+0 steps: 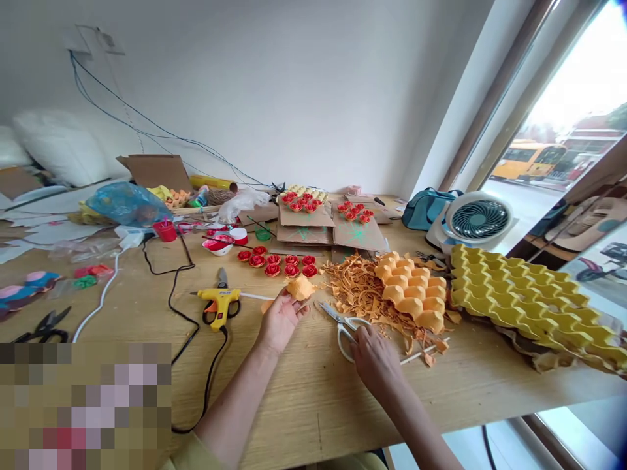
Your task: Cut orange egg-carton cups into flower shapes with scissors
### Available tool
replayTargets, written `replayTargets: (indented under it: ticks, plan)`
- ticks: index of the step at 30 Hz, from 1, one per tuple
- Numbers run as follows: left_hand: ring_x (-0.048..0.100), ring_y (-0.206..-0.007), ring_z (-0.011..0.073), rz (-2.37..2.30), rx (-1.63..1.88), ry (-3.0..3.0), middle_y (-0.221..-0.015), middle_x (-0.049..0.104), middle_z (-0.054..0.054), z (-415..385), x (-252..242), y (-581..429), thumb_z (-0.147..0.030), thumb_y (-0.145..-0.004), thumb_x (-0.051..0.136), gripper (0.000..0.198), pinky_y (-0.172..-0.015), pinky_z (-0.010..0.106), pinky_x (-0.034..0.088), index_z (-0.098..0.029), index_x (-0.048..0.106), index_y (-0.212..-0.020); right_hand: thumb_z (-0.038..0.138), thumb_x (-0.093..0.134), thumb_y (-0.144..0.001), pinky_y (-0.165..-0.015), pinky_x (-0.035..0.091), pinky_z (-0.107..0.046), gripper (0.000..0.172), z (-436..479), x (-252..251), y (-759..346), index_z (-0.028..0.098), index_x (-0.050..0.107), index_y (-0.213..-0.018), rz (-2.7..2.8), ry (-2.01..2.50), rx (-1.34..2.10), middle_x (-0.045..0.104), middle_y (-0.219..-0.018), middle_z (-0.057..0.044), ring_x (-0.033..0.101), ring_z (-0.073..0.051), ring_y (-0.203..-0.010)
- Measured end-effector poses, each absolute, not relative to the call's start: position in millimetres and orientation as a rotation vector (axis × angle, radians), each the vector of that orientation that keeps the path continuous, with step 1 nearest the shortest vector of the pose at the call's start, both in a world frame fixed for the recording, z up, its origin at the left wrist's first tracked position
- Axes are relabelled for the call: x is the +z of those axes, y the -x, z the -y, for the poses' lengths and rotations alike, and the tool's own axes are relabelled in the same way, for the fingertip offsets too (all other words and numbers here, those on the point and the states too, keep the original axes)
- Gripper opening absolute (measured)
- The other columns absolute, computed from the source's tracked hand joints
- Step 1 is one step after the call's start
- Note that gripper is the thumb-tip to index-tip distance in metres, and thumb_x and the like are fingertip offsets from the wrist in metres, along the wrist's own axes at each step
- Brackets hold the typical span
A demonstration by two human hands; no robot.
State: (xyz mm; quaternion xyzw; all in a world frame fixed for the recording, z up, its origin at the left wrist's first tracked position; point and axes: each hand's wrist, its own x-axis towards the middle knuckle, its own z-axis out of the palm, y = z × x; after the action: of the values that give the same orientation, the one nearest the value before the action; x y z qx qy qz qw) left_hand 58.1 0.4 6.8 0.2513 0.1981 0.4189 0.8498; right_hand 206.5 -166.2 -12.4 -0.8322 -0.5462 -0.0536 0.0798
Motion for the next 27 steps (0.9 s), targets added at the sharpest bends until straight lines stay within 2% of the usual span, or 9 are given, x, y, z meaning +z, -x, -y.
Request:
replayTargets:
  ticks: [3,6,12,15,20,23,25,27]
  plan:
    - [0.069,-0.092,0.0217,-0.404,0.876,-0.528,-0.1,0.071,0.006,-1.2,6.0,-55.9,-0.02,-0.075,0.061,0.024,-0.071,0.029,0.051,-0.019,0.06,-0.099,0.026,0.061,-0.087,-0.076,0.047,-0.032,0.015,167.0,-11.1,-209.9,0.021,0.06,-0.102,1.587,2.407,-0.307,0.064,-0.102,-0.01,0.061,-0.024,-0.091]
    - [0.071,-0.083,0.0211,-0.408,0.865,-0.515,-0.094,0.07,0.005,0.2,5.9,-56.8,-0.018,-0.075,0.061,0.022,-0.065,0.027,0.05,-0.019,0.059,-0.096,0.033,0.068,-0.083,-0.077,0.047,-0.034,0.018,163.4,-7.2,-213.7,0.021,0.062,-0.095,1.584,2.459,-0.303,0.064,-0.101,-0.011,0.059,-0.026,-0.095]
    - [0.067,-0.072,0.0176,-0.429,0.87,-0.547,-0.088,0.07,0.006,4.9,8.9,-60.3,-0.022,-0.08,0.062,0.016,-0.056,0.025,0.045,-0.016,0.061,-0.095,0.022,0.06,-0.086,-0.075,0.046,-0.032,0.011,157.4,-6.5,-220.2,0.018,0.063,-0.095,1.655,2.525,-0.124,0.067,-0.098,-0.012,0.065,-0.025,-0.089]
    - [0.065,-0.07,0.0148,-0.428,0.882,-0.581,-0.085,0.068,0.005,6.8,10.0,-60.7,-0.033,-0.08,0.07,0.023,-0.054,0.023,0.043,-0.015,0.062,-0.093,0.027,0.056,-0.088,-0.072,0.046,-0.032,0.006,166.1,-11.7,-228.5,0.021,0.059,-0.088,1.604,2.423,-0.084,0.068,-0.091,-0.01,0.066,-0.025,-0.086]
    - [0.062,-0.068,0.0123,-0.418,0.893,-0.7,-0.081,0.066,0.003,10.3,8.8,-60.8,-0.04,-0.072,0.079,0.035,-0.053,0.021,0.04,-0.015,0.06,-0.085,0.04,0.048,-0.093,-0.063,0.044,-0.03,0.019,180.4,-4.4,-239.3,0.024,0.054,-0.085,1.404,2.038,0.301,0.065,-0.074,-0.002,0.06,-0.02,-0.069]
    - [0.063,-0.069,0.0128,-0.414,0.883,-0.73,-0.082,0.066,0.003,12.7,8.9,-60.9,-0.041,-0.071,0.08,0.036,-0.053,0.021,0.039,-0.015,0.06,-0.086,0.046,0.052,-0.092,-0.06,0.042,-0.026,0.026,172.2,12.3,-234.4,0.021,0.057,-0.09,1.284,1.725,0.615,0.062,-0.076,0.0,0.055,-0.016,-0.066]
    - [0.063,-0.071,0.013,-0.411,0.896,-0.754,-0.083,0.066,0.002,13.6,8.9,-61.1,-0.041,-0.07,0.081,0.037,-0.054,0.021,0.039,-0.015,0.061,-0.088,0.048,0.061,-0.087,-0.06,0.042,-0.024,0.029,158.2,24.4,-228.0,0.019,0.06,-0.089,1.209,1.526,0.804,0.061,-0.078,0.0,0.054,-0.014,-0.069]
    - [0.064,-0.074,0.0133,-0.42,0.913,-0.767,-0.084,0.066,0.002,13.5,8.3,-61.2,-0.039,-0.067,0.083,0.039,-0.057,0.021,0.041,-0.016,0.063,-0.091,0.048,0.075,-0.076,-0.057,0.038,-0.022,0.035,139.8,34.7,-221.6,0.018,0.06,-0.083,1.117,1.415,0.873,0.056,-0.07,0.003,0.049,-0.012,-0.064]
